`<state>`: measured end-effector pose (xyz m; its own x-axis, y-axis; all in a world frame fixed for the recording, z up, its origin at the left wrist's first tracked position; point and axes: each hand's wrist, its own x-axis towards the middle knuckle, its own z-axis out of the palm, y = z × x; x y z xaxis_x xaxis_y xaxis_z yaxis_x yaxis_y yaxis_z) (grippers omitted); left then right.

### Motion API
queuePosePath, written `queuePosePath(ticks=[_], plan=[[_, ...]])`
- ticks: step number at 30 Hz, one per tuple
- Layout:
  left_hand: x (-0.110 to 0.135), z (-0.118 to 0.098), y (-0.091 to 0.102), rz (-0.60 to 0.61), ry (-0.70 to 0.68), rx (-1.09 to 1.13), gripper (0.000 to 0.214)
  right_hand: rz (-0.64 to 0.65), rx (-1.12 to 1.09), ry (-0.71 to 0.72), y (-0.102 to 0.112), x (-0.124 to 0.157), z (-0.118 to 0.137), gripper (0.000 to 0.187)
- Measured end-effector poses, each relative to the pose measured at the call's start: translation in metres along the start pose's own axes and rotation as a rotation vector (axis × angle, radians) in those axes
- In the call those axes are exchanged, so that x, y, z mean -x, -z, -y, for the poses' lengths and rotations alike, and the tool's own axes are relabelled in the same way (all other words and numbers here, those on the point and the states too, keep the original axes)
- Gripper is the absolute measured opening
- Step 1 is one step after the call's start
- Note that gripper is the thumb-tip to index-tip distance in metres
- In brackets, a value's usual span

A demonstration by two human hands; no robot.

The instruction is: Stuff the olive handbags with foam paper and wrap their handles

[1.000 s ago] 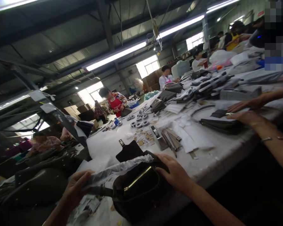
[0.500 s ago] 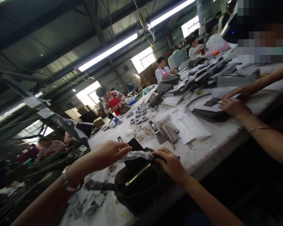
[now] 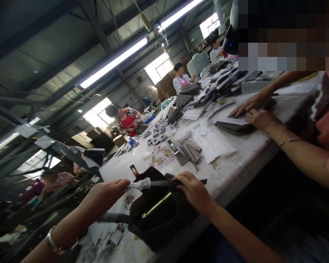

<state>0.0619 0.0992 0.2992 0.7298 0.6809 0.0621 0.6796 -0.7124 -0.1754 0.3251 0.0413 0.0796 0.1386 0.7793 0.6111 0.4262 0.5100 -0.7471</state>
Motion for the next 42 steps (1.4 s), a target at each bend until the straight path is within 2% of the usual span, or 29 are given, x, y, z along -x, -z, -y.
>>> queuePosePath(ticks=[3, 7, 15, 18, 25, 33, 42], plan=[[0.026, 0.018, 0.003, 0.018, -0.013, -0.168, 0.018, -0.005, 0.006, 0.015, -0.003, 0.002, 0.003, 0.029], [0.051, 0.031, 0.002, -0.069, -0.025, -0.251, 0.024, -0.031, 0.013, 0.032, -0.005, 0.006, 0.003, 0.03], [0.076, 0.047, -0.016, -0.327, -0.097, -0.264, 0.024, -0.034, 0.008, 0.031, -0.008, 0.018, 0.001, 0.026], [0.083, 0.052, -0.025, -0.385, -0.109, -0.286, 0.023, -0.026, -0.003, 0.005, -0.007, 0.021, 0.002, 0.023], [0.088, 0.058, -0.03, -0.44, -0.194, -0.325, 0.024, 0.028, -0.022, -0.115, 0.008, 0.022, 0.004, 0.018], [0.088, 0.068, -0.036, -0.437, -0.21, -0.393, 0.023, 0.102, -0.05, -0.264, 0.026, 0.028, -0.006, 0.022], [0.08, 0.063, -0.032, -0.428, -0.233, -0.429, 0.024, 0.154, -0.158, -0.354, 0.037, 0.027, -0.01, 0.025]])
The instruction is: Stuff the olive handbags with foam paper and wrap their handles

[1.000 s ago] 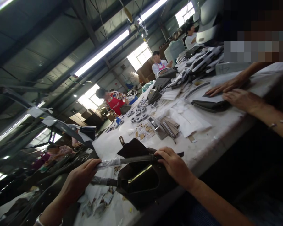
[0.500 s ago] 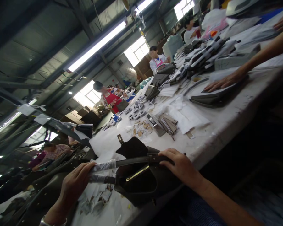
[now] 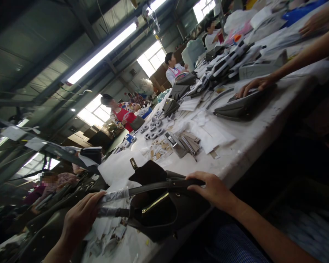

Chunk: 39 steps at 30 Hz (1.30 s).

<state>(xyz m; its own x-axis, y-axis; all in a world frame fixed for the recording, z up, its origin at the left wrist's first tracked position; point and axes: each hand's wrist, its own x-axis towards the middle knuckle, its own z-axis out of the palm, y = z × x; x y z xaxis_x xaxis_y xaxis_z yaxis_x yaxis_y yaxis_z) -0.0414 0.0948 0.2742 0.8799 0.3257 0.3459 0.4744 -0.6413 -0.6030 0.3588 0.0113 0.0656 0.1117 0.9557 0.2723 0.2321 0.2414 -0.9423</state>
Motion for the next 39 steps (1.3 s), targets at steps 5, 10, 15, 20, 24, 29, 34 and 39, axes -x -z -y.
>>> queuePosePath(ticks=[5, 10, 15, 20, 24, 29, 34, 39], plan=[[0.0, 0.001, 0.0, -0.008, 0.043, 0.072, 0.023, -0.002, -0.008, -0.006, 0.0, -0.001, -0.002, 0.028], [0.003, 0.001, -0.006, 0.006, 0.198, 0.241, 0.025, -0.029, 0.009, -0.007, -0.001, -0.001, 0.001, 0.029], [0.003, -0.004, -0.013, 0.012, 0.428, 0.472, 0.028, -0.087, 0.045, -0.016, -0.004, 0.0, 0.0, 0.03], [0.004, -0.011, -0.016, 0.017, 0.555, 0.58, 0.03, -0.097, 0.107, 0.009, -0.007, 0.002, -0.008, 0.033], [0.001, -0.018, -0.016, -0.021, 0.587, 0.618, 0.03, -0.199, 0.203, 0.099, -0.012, 0.001, -0.003, 0.031], [-0.005, -0.025, -0.016, -0.064, 0.617, 0.672, 0.031, -0.24, 0.227, 0.244, -0.023, -0.009, 0.021, 0.027], [-0.009, -0.03, -0.021, -0.113, 0.73, 0.734, 0.036, -0.385, 0.129, 0.084, -0.017, -0.021, 0.015, 0.032], [-0.017, -0.034, -0.026, -0.193, 0.874, 0.807, 0.041, -0.369, 0.076, -0.12, -0.003, -0.009, -0.024, 0.038]])
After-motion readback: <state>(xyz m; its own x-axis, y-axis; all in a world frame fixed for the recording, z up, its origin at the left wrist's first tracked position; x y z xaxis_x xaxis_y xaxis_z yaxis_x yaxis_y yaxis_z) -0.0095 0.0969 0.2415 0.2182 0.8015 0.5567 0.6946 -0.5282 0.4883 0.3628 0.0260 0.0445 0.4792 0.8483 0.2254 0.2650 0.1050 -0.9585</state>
